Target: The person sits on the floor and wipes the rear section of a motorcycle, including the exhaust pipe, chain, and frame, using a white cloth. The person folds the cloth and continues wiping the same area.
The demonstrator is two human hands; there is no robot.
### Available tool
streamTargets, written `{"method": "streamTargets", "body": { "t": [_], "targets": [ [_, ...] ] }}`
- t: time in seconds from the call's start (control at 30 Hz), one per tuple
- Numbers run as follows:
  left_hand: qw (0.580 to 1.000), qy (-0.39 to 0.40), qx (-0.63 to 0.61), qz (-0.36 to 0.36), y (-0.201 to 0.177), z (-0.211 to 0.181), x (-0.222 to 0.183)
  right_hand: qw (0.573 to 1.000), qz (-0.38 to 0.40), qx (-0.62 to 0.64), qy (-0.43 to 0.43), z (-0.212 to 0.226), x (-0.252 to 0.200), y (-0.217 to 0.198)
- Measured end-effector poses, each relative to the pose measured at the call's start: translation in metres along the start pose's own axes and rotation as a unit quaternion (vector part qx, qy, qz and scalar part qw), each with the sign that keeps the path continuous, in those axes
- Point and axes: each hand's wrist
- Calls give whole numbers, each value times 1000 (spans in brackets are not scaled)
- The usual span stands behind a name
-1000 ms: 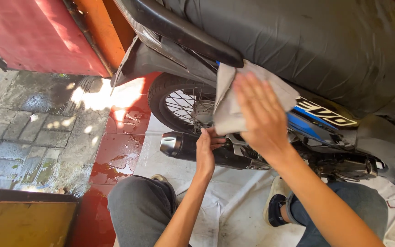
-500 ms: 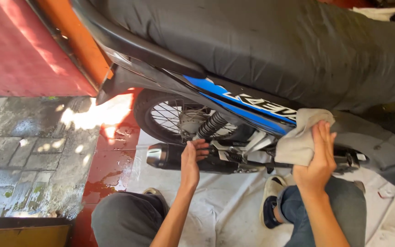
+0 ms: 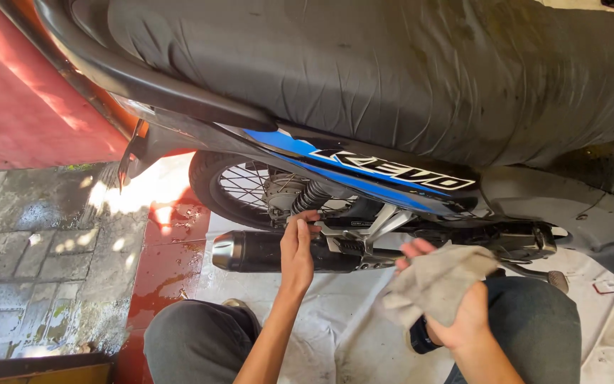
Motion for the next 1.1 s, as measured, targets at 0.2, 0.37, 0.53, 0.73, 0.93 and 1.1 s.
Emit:
{"method": "streamTargets", "body": {
  "t": [0.2,0.37,0.53,0.73,0.93,1.1],
  "targets": [
    [1000,4,12,12,10,5,0,817,103,-449,-347,15,69,-73],
    [999,6,34,26,16,7,-4,764,-6,-641,-67,8,39,-23],
    [998,6,47,28,12,3,-3,920,-48,-386,-46,-34,82,-51],
    [999,16,38,15,7,0,-4,988,-94,-63,109,-70,87,-44],
    [998,9,65,14,3,-4,-6,973,-201,-98,53,-66,56,-13],
    [997,19,75,26,5,-7,-9,984,-92,-108,107,-74,53,-13]
  ]
}}
Point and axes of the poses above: each hand's wrist, its own x-axis towards the middle knuckle, its own y-axis out of the palm, z = x × y, and after that the axes turned 7 degrees about -z, right-handed
